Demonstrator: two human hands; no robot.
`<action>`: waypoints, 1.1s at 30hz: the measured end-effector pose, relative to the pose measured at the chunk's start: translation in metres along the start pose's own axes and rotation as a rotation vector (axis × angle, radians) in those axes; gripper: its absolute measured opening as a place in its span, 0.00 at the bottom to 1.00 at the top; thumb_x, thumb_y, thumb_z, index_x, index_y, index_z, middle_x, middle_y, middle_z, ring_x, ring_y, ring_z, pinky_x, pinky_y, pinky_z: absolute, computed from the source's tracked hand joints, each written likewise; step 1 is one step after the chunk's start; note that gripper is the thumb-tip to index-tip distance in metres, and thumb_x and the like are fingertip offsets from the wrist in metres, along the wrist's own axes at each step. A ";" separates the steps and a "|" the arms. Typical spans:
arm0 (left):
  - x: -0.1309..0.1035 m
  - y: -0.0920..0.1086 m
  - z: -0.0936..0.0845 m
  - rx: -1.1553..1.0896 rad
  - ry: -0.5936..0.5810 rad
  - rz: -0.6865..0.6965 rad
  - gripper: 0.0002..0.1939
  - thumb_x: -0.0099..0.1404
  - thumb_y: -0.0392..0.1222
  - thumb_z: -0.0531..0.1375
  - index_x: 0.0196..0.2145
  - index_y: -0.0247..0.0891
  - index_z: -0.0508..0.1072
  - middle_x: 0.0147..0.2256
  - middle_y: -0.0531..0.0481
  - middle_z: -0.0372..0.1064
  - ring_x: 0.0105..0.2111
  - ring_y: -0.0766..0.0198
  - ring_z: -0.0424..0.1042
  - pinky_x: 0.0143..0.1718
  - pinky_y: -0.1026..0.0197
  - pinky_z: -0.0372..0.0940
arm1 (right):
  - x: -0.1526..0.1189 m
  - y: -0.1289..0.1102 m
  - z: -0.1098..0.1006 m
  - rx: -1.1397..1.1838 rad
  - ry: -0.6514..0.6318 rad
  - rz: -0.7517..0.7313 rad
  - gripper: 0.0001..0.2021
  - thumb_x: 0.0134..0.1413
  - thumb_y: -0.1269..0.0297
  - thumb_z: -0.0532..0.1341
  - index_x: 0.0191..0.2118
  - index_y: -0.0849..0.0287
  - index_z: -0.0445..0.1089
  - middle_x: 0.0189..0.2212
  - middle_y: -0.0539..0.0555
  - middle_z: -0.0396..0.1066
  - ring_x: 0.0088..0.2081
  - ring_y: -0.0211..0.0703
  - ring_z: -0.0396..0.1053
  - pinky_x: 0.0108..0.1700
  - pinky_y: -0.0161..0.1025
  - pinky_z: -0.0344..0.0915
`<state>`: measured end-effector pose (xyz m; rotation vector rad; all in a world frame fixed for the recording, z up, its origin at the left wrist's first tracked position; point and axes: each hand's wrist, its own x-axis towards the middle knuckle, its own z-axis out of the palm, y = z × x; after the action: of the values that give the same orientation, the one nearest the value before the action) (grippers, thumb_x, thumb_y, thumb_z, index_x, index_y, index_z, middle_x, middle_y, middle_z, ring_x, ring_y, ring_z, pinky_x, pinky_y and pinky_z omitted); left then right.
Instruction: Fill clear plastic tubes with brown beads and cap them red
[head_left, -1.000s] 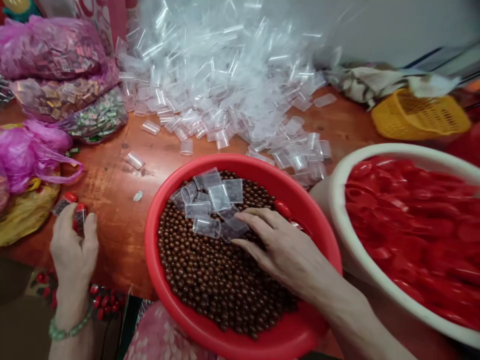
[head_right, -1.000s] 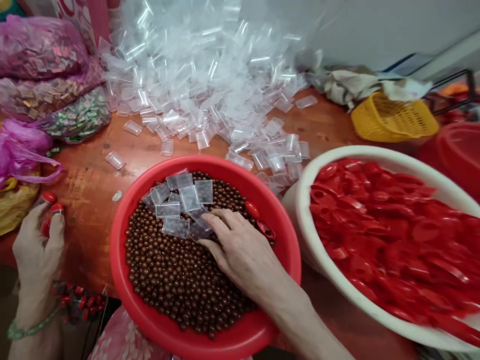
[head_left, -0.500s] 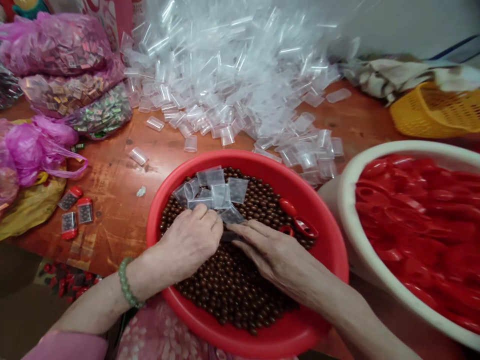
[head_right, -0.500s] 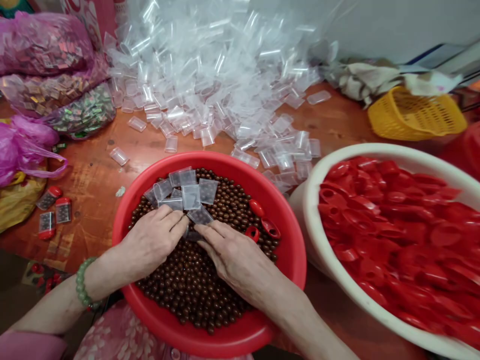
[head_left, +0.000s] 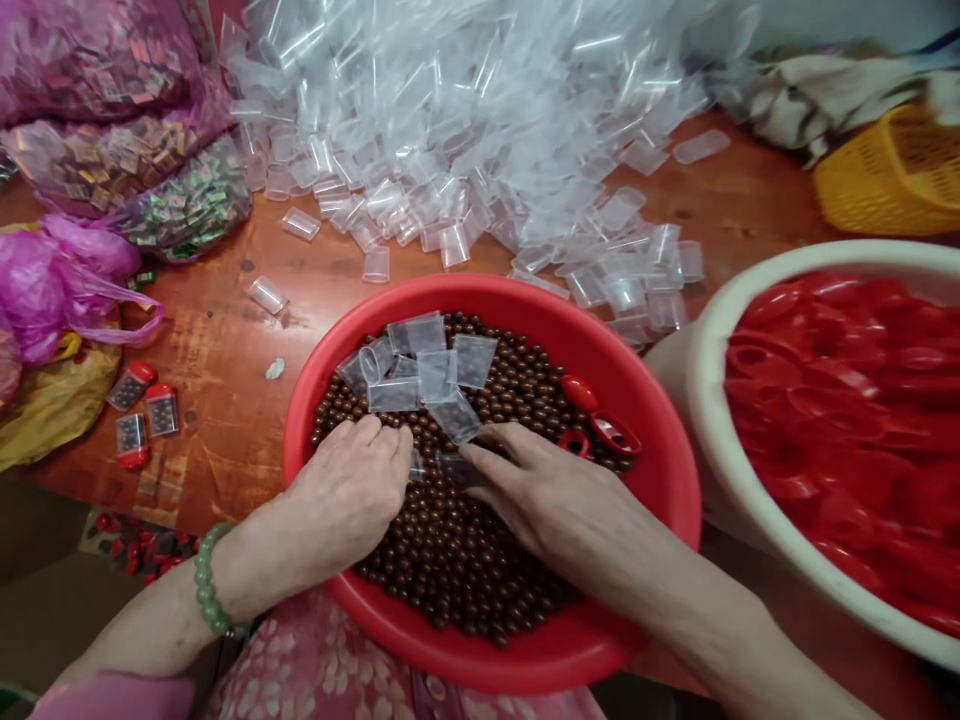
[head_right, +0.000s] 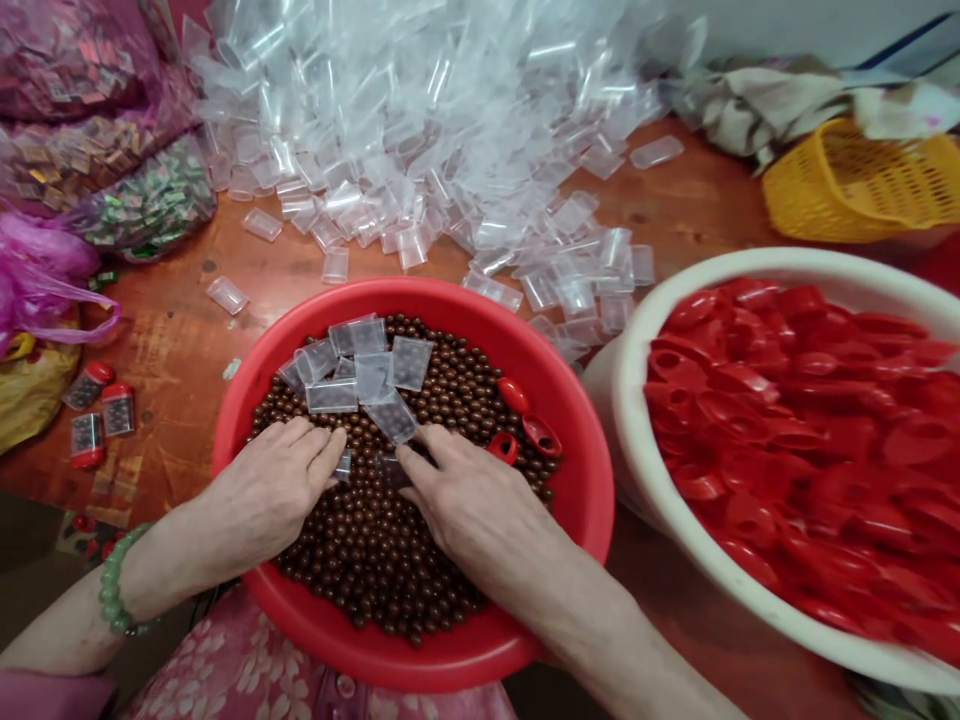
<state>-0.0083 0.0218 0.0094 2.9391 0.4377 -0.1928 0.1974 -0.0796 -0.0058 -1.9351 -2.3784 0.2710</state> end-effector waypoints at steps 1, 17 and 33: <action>-0.003 0.002 0.000 0.020 -0.009 0.000 0.18 0.69 0.32 0.47 0.54 0.26 0.64 0.46 0.38 0.68 0.46 0.51 0.65 0.48 0.49 0.64 | 0.001 -0.003 0.001 -0.063 0.001 -0.034 0.12 0.59 0.73 0.53 0.45 0.62 0.70 0.39 0.60 0.72 0.34 0.46 0.71 0.35 0.41 0.68; 0.002 0.000 -0.017 0.082 -0.062 -0.082 0.07 0.60 0.29 0.54 0.34 0.32 0.70 0.32 0.41 0.66 0.36 0.50 0.65 0.35 0.50 0.64 | 0.027 -0.021 0.008 0.284 -0.341 -0.124 0.08 0.51 0.76 0.58 0.37 0.60 0.62 0.35 0.55 0.68 0.34 0.43 0.69 0.36 0.38 0.66; 0.038 0.008 -0.029 -0.013 -0.402 0.065 0.10 0.62 0.25 0.54 0.34 0.30 0.74 0.35 0.38 0.73 0.38 0.51 0.71 0.28 0.56 0.66 | 0.006 0.001 -0.010 0.561 -0.102 -0.101 0.10 0.59 0.73 0.56 0.46 0.58 0.66 0.42 0.58 0.74 0.44 0.46 0.73 0.47 0.45 0.70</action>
<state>0.0330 0.0299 0.0334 2.7935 0.2800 -0.7483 0.1989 -0.0730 0.0033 -1.5641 -2.1270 0.9320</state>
